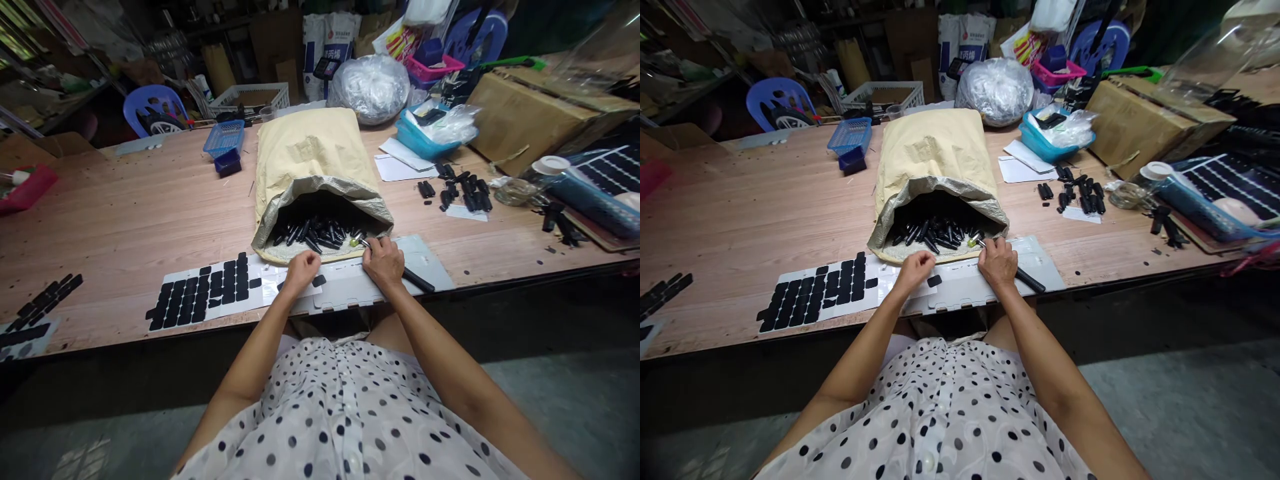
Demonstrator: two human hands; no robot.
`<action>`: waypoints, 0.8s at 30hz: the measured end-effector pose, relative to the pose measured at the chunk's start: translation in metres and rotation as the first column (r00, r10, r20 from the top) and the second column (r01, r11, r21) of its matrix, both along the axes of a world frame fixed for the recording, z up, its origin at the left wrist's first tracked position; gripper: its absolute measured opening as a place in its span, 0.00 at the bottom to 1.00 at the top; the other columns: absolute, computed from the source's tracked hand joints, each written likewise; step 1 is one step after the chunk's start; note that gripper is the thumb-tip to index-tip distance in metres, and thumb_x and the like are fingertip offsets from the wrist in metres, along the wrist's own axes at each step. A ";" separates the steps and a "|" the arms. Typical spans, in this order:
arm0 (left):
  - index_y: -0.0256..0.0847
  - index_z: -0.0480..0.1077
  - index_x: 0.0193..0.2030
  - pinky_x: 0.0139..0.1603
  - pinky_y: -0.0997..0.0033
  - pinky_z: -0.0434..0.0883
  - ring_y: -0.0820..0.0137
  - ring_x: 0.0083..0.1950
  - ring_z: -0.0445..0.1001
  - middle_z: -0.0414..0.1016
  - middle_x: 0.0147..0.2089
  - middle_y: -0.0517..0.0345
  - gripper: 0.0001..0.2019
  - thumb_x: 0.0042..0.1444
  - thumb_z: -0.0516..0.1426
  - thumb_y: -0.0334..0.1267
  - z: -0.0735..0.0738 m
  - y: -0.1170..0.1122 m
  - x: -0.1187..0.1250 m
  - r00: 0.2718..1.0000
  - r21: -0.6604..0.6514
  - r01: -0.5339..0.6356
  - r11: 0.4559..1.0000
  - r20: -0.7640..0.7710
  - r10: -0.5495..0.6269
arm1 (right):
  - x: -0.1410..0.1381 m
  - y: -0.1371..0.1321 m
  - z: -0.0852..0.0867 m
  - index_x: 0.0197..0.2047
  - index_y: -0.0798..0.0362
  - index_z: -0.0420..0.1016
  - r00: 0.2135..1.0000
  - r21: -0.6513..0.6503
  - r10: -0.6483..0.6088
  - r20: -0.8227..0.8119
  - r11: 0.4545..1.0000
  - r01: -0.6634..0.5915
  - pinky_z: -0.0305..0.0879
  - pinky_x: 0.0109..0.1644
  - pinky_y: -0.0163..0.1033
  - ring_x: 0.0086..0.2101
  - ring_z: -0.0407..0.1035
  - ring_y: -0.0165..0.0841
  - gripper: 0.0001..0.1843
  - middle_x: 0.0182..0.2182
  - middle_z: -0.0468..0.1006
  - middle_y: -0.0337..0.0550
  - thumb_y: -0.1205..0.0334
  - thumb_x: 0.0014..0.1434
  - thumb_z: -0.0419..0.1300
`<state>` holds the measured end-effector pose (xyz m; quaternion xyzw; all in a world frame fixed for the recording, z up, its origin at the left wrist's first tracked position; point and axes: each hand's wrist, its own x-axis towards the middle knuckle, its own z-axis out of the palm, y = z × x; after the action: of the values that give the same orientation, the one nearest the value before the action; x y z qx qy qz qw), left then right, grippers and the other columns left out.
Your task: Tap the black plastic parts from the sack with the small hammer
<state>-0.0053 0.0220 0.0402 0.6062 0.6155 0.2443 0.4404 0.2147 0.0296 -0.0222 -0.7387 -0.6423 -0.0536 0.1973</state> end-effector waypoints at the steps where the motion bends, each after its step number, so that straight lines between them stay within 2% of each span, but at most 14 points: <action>1: 0.41 0.73 0.32 0.41 0.69 0.72 0.67 0.38 0.76 0.79 0.34 0.57 0.06 0.57 0.55 0.36 -0.001 0.014 0.003 0.989 0.057 -0.107 0.993 -0.098 0.112 | 0.000 0.000 0.000 0.49 0.52 0.79 1.000 -0.006 0.001 -0.001 1.000 -0.001 0.51 0.39 0.42 0.41 0.62 0.43 0.16 0.41 0.73 0.54 0.61 0.64 0.52; 3: 0.43 0.72 0.30 0.43 0.67 0.71 0.64 0.40 0.77 0.79 0.33 0.57 0.04 0.55 0.58 0.36 -0.004 0.036 0.011 0.929 0.114 -0.237 0.965 -0.265 0.259 | 0.000 0.000 0.000 0.50 0.52 0.79 1.000 -0.019 0.001 -0.001 1.000 -0.001 0.51 0.39 0.42 0.40 0.62 0.42 0.16 0.41 0.72 0.53 0.61 0.64 0.53; 5: 0.44 0.71 0.29 0.42 0.65 0.71 0.61 0.42 0.78 0.80 0.34 0.54 0.05 0.53 0.60 0.39 -0.007 0.050 0.017 0.875 0.106 -0.284 0.953 -0.377 0.303 | 0.000 0.001 0.000 0.50 0.52 0.79 1.000 -0.019 0.002 -0.005 1.000 -0.003 0.51 0.39 0.42 0.40 0.62 0.42 0.16 0.41 0.72 0.53 0.61 0.64 0.53; 8: 0.44 0.71 0.28 0.40 0.64 0.70 0.56 0.44 0.79 0.82 0.38 0.48 0.08 0.51 0.63 0.43 -0.007 0.057 0.021 0.845 0.050 -0.270 0.962 -0.466 0.262 | 0.000 0.001 -0.002 0.48 0.52 0.79 1.000 0.005 0.005 -0.016 1.000 -0.005 0.51 0.38 0.42 0.40 0.61 0.43 0.16 0.40 0.72 0.53 0.62 0.64 0.52; 10: 0.43 0.72 0.29 0.39 0.64 0.69 0.54 0.46 0.80 0.82 0.41 0.46 0.07 0.50 0.64 0.42 -0.005 0.056 0.019 0.840 0.012 -0.245 0.969 -0.497 0.218 | 0.000 0.001 -0.002 0.47 0.52 0.79 1.000 0.016 0.001 -0.021 1.000 -0.001 0.50 0.38 0.42 0.40 0.62 0.43 0.15 0.40 0.72 0.53 0.62 0.64 0.52; 14: 0.43 0.73 0.33 0.41 0.63 0.69 0.54 0.47 0.79 0.81 0.41 0.48 0.04 0.49 0.63 0.37 0.002 0.042 0.007 0.831 0.017 -0.206 0.978 -0.525 0.184 | -0.001 0.001 -0.002 0.48 0.52 0.79 1.000 -0.009 -0.006 -0.020 1.000 0.006 0.50 0.38 0.42 0.41 0.62 0.43 0.16 0.40 0.72 0.53 0.61 0.64 0.52; 17: 0.44 0.74 0.36 0.42 0.64 0.70 0.59 0.43 0.78 0.80 0.37 0.55 0.04 0.51 0.62 0.35 -0.001 0.022 -0.001 0.883 0.120 -0.072 0.990 -0.454 0.119 | -0.002 0.002 -0.001 0.48 0.52 0.79 1.000 -0.018 -0.005 -0.017 1.000 0.004 0.50 0.38 0.42 0.41 0.62 0.43 0.16 0.40 0.72 0.53 0.62 0.64 0.52; 19: 0.44 0.74 0.37 0.43 0.66 0.70 0.63 0.41 0.76 0.78 0.37 0.57 0.05 0.52 0.62 0.35 -0.008 0.008 -0.002 0.929 0.196 0.081 0.977 -0.370 -0.003 | -0.002 0.002 -0.002 0.48 0.52 0.79 1.000 -0.008 -0.006 -0.016 1.000 0.006 0.50 0.39 0.42 0.41 0.62 0.43 0.16 0.41 0.72 0.53 0.62 0.64 0.52; 21: 0.44 0.75 0.37 0.46 0.67 0.71 0.65 0.42 0.75 0.77 0.38 0.58 0.05 0.52 0.62 0.34 -0.017 -0.004 0.002 0.940 0.247 0.213 0.945 -0.316 -0.129 | -0.001 0.002 -0.002 0.48 0.52 0.78 1.000 -0.009 -0.009 -0.012 1.000 0.009 0.50 0.39 0.42 0.41 0.61 0.43 0.16 0.41 0.72 0.53 0.62 0.64 0.52; 24: 0.44 0.76 0.39 0.51 0.64 0.71 0.63 0.45 0.74 0.77 0.38 0.57 0.06 0.53 0.63 0.34 -0.030 -0.013 0.008 0.929 0.284 0.296 0.912 -0.306 -0.206 | 0.000 0.002 -0.002 0.49 0.53 0.78 1.000 -0.031 -0.005 0.001 0.999 0.005 0.51 0.39 0.42 0.41 0.61 0.43 0.16 0.41 0.72 0.54 0.62 0.64 0.52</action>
<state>0.0029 0.0086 0.0100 0.7726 0.5371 0.1983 0.2745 0.2143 0.0313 -0.0247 -0.7433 -0.6413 -0.0444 0.1853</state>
